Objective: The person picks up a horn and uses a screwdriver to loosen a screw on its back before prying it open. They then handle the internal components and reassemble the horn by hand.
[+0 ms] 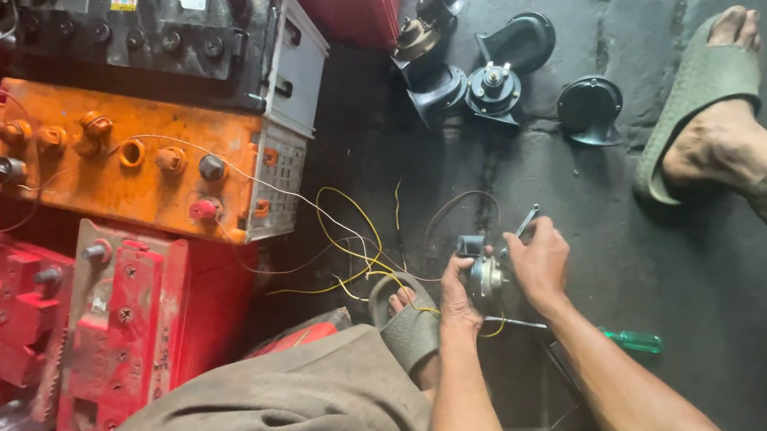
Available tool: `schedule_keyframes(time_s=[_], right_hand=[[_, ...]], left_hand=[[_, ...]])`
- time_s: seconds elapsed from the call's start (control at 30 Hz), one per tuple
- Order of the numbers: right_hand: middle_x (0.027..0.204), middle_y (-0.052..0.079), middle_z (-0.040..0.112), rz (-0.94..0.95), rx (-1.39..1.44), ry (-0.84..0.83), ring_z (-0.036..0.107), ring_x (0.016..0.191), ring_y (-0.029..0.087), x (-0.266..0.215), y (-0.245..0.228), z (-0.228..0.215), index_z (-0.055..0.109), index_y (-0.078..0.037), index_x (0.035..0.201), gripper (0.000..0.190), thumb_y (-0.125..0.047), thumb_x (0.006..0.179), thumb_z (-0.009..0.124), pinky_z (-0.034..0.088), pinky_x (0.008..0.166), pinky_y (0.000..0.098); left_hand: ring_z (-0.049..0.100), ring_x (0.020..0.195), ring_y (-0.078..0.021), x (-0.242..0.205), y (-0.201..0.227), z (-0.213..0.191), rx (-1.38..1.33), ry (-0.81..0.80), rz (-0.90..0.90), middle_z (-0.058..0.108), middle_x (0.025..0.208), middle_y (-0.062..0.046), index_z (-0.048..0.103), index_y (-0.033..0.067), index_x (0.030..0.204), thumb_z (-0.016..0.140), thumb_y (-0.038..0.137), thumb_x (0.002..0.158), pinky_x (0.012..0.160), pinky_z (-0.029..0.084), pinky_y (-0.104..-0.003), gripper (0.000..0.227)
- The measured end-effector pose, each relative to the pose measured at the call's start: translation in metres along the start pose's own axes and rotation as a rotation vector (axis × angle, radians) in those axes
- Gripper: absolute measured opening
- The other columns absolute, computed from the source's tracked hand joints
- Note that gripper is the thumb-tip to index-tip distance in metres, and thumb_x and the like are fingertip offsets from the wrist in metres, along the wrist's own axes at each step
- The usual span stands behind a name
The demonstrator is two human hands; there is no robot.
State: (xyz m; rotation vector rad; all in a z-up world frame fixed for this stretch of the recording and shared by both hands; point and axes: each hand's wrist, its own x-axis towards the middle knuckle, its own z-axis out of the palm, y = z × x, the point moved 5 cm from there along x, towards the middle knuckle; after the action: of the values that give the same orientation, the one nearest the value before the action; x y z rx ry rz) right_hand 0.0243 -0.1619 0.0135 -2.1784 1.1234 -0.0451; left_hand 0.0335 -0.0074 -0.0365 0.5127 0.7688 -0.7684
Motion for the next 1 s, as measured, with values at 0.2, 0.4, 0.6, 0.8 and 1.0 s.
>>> schedule_keyframes(time_s=[0.2,0.4,0.6,0.8,1.0], right_hand=[[0.100,0.027,0.069,-0.005,-0.099,-0.024,0.067,0.095,0.047,0.016,-0.005,0.010,0.059,0.001,0.110,0.033,-0.012,0.084,0.075,0.051,0.083,0.0543],[0.101,0.032,0.066,0.179,-0.150,-0.078,0.066,0.094,0.052,0.022,-0.014,-0.002,0.046,0.000,0.120,0.046,-0.008,0.082,0.071,0.051,0.082,0.0584],[0.099,0.030,0.067,-0.038,-0.368,-0.212,0.067,0.093,0.051,0.025,0.004,-0.009,0.048,-0.002,0.114,0.039,-0.017,0.085,0.068,0.052,0.081,0.0592],[0.097,0.023,0.067,-0.229,-0.522,-0.364,0.068,0.090,0.048,0.011,0.012,-0.018,0.055,-0.008,0.107,0.023,-0.023,0.093,0.062,0.053,0.077,0.0597],[0.098,0.026,0.063,-0.322,-0.394,-0.292,0.067,0.088,0.049,-0.001,-0.010,-0.009,0.055,-0.005,0.105,0.024,-0.022,0.091,0.063,0.052,0.072,0.0594]], left_hand=[[0.071,0.078,-0.0196,-0.006,0.003,0.003,-0.003,-0.004,0.008,0.074,0.098,-0.008,0.069,0.0094,0.112,0.064,0.022,0.081,0.069,0.060,-0.034,0.034],[0.070,0.080,-0.0205,-0.002,0.001,-0.003,0.049,-0.115,0.028,0.071,0.099,-0.010,0.067,0.0058,0.117,0.066,0.022,0.087,0.071,0.060,-0.034,0.034],[0.069,0.080,-0.0177,-0.011,0.009,0.009,0.104,-0.020,0.055,0.075,0.101,-0.006,0.068,0.0117,0.112,0.063,0.021,0.081,0.068,0.059,-0.033,0.033],[0.068,0.082,-0.0174,-0.007,0.004,0.003,0.073,-0.099,0.060,0.073,0.102,-0.006,0.068,0.0097,0.114,0.064,0.021,0.082,0.071,0.059,-0.033,0.034],[0.069,0.082,-0.0175,-0.015,0.007,0.010,0.067,-0.056,0.068,0.074,0.101,-0.006,0.067,0.0107,0.113,0.065,0.021,0.080,0.068,0.059,-0.033,0.035]])
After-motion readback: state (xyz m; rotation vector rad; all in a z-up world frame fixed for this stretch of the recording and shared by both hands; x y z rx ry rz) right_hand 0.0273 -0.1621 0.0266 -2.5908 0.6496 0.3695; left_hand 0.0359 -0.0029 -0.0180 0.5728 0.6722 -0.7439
